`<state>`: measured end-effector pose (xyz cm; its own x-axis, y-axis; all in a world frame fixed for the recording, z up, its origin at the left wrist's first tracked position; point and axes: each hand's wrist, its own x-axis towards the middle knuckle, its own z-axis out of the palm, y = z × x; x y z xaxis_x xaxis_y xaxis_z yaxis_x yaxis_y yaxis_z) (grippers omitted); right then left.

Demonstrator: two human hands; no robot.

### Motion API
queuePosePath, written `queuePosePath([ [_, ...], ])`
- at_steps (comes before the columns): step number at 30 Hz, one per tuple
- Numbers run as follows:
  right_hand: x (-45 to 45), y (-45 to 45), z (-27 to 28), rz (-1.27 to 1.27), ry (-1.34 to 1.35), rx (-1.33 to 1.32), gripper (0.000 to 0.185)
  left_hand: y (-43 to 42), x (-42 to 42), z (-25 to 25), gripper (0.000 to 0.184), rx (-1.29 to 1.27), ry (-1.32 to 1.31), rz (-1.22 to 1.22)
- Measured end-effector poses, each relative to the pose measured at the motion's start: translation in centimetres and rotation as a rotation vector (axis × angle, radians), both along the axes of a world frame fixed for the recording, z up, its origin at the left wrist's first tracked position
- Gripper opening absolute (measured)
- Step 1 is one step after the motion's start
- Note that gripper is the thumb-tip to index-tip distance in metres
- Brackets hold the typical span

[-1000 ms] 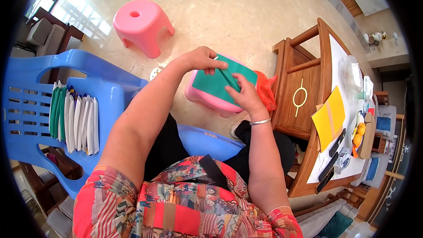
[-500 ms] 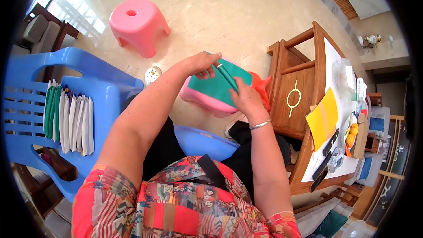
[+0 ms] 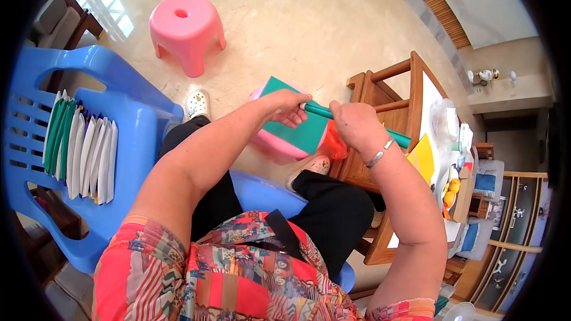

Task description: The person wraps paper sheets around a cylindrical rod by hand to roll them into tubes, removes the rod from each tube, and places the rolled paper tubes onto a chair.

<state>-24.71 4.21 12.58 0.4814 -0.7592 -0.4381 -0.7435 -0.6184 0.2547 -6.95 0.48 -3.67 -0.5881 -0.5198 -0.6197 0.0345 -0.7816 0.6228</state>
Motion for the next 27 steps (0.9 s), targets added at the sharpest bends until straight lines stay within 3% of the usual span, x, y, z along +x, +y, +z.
queuePosePath([
  [3, 0.1, 0.2, 2.0, 0.009, 0.028, -0.009, 0.014, 0.1, 0.3, 0.2, 0.041, 0.023, 0.087, 0.037],
  [11, -3.9, 1.9, 4.9, -0.096, -0.056, -0.072, 0.014, -1.4, 2.5, -1.2, 0.031, 0.015, -0.107, 0.285],
  [16, -7.4, 3.7, 4.9, -0.277, -0.158, -0.042, 0.016, -2.8, 4.6, -6.1, 0.029, -0.001, -0.246, 0.32],
  [22, -9.1, 4.3, 0.2, -0.51, -0.452, -0.043, 0.031, -1.9, 4.0, -9.8, 0.033, -0.043, -0.493, 0.275],
  [27, -6.6, 3.7, -7.4, -0.549, -0.85, -0.105, 0.035, -1.4, 3.4, -10.9, 0.033, -0.111, -0.603, 0.186],
])
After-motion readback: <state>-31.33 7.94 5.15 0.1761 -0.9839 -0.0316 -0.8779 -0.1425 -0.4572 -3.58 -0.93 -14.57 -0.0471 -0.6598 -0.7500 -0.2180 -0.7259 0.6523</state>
